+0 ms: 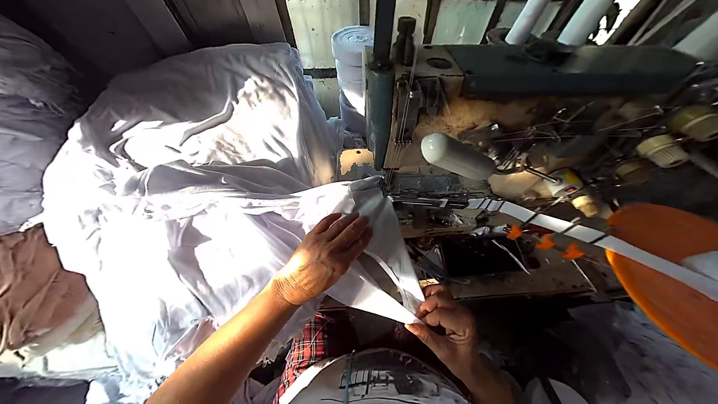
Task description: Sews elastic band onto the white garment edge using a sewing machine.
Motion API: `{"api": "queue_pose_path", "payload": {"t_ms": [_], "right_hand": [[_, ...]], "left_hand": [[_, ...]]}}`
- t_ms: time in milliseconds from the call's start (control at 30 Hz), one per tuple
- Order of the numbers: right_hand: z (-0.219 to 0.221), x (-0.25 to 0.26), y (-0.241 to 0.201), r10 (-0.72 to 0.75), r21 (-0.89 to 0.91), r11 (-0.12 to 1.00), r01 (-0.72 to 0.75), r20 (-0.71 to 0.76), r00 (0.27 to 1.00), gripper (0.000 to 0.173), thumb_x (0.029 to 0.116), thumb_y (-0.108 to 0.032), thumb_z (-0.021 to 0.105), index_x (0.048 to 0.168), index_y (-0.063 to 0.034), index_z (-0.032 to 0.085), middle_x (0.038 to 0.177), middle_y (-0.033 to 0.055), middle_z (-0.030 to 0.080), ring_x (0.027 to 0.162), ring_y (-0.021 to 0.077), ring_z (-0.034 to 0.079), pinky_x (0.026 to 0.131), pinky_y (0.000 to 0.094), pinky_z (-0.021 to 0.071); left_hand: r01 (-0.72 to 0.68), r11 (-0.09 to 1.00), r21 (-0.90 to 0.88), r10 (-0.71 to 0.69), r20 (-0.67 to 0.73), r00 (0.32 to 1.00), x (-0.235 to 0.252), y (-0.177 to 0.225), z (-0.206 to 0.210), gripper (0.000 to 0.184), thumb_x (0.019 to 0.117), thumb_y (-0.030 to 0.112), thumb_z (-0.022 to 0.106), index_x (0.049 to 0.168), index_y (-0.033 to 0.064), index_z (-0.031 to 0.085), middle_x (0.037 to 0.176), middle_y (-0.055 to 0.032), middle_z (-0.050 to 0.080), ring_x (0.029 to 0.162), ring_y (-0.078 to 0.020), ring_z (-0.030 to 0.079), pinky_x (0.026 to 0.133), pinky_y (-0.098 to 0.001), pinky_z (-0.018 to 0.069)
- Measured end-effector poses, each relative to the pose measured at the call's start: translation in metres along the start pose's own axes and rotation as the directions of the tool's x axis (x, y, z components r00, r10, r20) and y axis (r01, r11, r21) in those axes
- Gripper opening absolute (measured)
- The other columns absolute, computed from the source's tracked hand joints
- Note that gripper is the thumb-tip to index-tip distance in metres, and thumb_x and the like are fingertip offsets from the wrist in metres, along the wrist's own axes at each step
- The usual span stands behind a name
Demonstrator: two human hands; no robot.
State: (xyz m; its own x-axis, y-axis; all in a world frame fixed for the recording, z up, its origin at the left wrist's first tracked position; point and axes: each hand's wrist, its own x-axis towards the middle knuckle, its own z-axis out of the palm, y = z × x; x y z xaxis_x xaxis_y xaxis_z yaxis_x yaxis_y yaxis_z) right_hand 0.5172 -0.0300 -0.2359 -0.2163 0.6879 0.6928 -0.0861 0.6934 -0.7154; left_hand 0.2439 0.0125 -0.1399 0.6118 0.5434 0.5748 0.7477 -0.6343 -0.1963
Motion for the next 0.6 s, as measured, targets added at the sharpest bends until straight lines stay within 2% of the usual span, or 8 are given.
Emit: {"api": "queue_pose_path", "payload": {"t_ms": [133, 233, 300, 367, 400, 467, 533, 600], "right_hand": [[0.004, 0.005, 0.010, 0.002, 0.002, 1.000, -0.002, -0.012, 1.000, 0.024, 0.0912, -0.024, 0.078, 0.077, -0.0125, 0.062, 0.094, -0.0028, 0.070, 0.110, 0.0105, 0.063, 0.105, 0.0287, 0.0469], [0.008, 0.012, 0.016, 0.124, -0.057, 0.991, -0.124, -0.002, 0.992, 0.018, 0.0874, -0.019, 0.079, 0.079, -0.0057, 0.070, 0.101, 0.0057, 0.073, 0.103, 0.0078, 0.067, 0.091, 0.0208, 0.0553], [0.006, 0.018, 0.019, 0.204, -0.045, 0.978, -0.202, 0.037, 0.978, 0.014, 0.0875, -0.016, 0.076, 0.088, -0.0025, 0.074, 0.108, 0.0095, 0.072, 0.102, 0.0073, 0.068, 0.087, 0.0200, 0.0571], [0.002, 0.028, 0.018, 0.239, 0.024, 0.971, -0.240, 0.012, 0.971, 0.018, 0.0933, -0.020, 0.071, 0.099, -0.0032, 0.072, 0.116, 0.0069, 0.071, 0.111, 0.0086, 0.066, 0.094, 0.0245, 0.0563], [0.001, 0.035, 0.017, 0.264, 0.039, 0.964, -0.262, -0.045, 0.964, 0.023, 0.0949, -0.022, 0.067, 0.104, -0.0007, 0.071, 0.117, 0.0075, 0.071, 0.113, 0.0102, 0.066, 0.096, 0.0273, 0.0552], [0.006, 0.053, 0.020, 0.308, -0.035, 0.948, -0.316, -0.141, 0.941, 0.030, 0.0939, -0.015, 0.063, 0.112, 0.0089, 0.067, 0.114, 0.0155, 0.070, 0.108, 0.0151, 0.068, 0.094, 0.0295, 0.0569], [0.017, 0.069, 0.024, 0.427, -0.152, 0.889, -0.432, -0.069, 0.902, 0.036, 0.0960, -0.014, 0.064, 0.120, 0.0127, 0.063, 0.115, 0.0234, 0.069, 0.105, 0.0212, 0.071, 0.090, 0.0317, 0.0588], [0.030, 0.080, 0.028, 0.539, -0.214, 0.828, -0.519, 0.050, 0.840, 0.038, 0.0987, -0.020, 0.064, 0.120, 0.0112, 0.063, 0.108, 0.0218, 0.070, 0.095, 0.0207, 0.070, 0.085, 0.0329, 0.0578]], "left_hand": [[0.118, 0.992, -0.052, -0.113, 0.081, 0.990, 0.003, -0.010, 0.002, 0.034, 0.0933, -0.002, 0.049, 0.116, 0.0018, 0.073, 0.126, -0.0168, 0.070, 0.121, -0.0339, 0.067, 0.100, -0.0495, 0.0525], [0.219, 0.963, -0.160, -0.201, 0.118, 0.972, 0.009, -0.027, 0.005, 0.038, 0.0908, -0.003, 0.047, 0.118, 0.0019, 0.073, 0.131, -0.0158, 0.069, 0.126, -0.0337, 0.064, 0.103, -0.0526, 0.0494], [0.221, 0.951, -0.216, -0.200, 0.118, 0.973, 0.010, -0.040, 0.006, 0.041, 0.0898, -0.004, 0.045, 0.118, 0.0019, 0.073, 0.132, -0.0149, 0.068, 0.127, -0.0319, 0.063, 0.106, -0.0508, 0.0484], [0.212, 0.941, -0.263, -0.188, 0.115, 0.975, 0.006, -0.046, 0.008, 0.042, 0.0901, -0.003, 0.042, 0.119, 0.0011, 0.072, 0.134, -0.0153, 0.067, 0.129, -0.0310, 0.061, 0.109, -0.0492, 0.0464], [0.212, 0.937, -0.276, -0.188, 0.110, 0.976, 0.004, -0.047, 0.009, 0.042, 0.0903, -0.002, 0.042, 0.120, 0.0011, 0.072, 0.136, -0.0151, 0.066, 0.131, -0.0304, 0.060, 0.110, -0.0484, 0.0455], [0.214, 0.932, -0.293, -0.195, 0.092, 0.976, 0.001, -0.045, 0.011, 0.043, 0.0908, -0.002, 0.041, 0.121, 0.0014, 0.072, 0.138, -0.0148, 0.065, 0.134, -0.0303, 0.058, 0.111, -0.0480, 0.0441], [0.207, 0.929, -0.308, -0.193, 0.076, 0.978, -0.001, -0.045, 0.014, 0.044, 0.0911, -0.002, 0.041, 0.122, 0.0015, 0.072, 0.138, -0.0149, 0.064, 0.134, -0.0302, 0.057, 0.113, -0.0474, 0.0434], [0.208, 0.933, -0.295, -0.193, 0.077, 0.978, -0.002, -0.046, 0.013, 0.044, 0.0913, -0.001, 0.041, 0.122, 0.0019, 0.072, 0.138, -0.0147, 0.064, 0.134, -0.0300, 0.058, 0.113, -0.0474, 0.0432]]}}
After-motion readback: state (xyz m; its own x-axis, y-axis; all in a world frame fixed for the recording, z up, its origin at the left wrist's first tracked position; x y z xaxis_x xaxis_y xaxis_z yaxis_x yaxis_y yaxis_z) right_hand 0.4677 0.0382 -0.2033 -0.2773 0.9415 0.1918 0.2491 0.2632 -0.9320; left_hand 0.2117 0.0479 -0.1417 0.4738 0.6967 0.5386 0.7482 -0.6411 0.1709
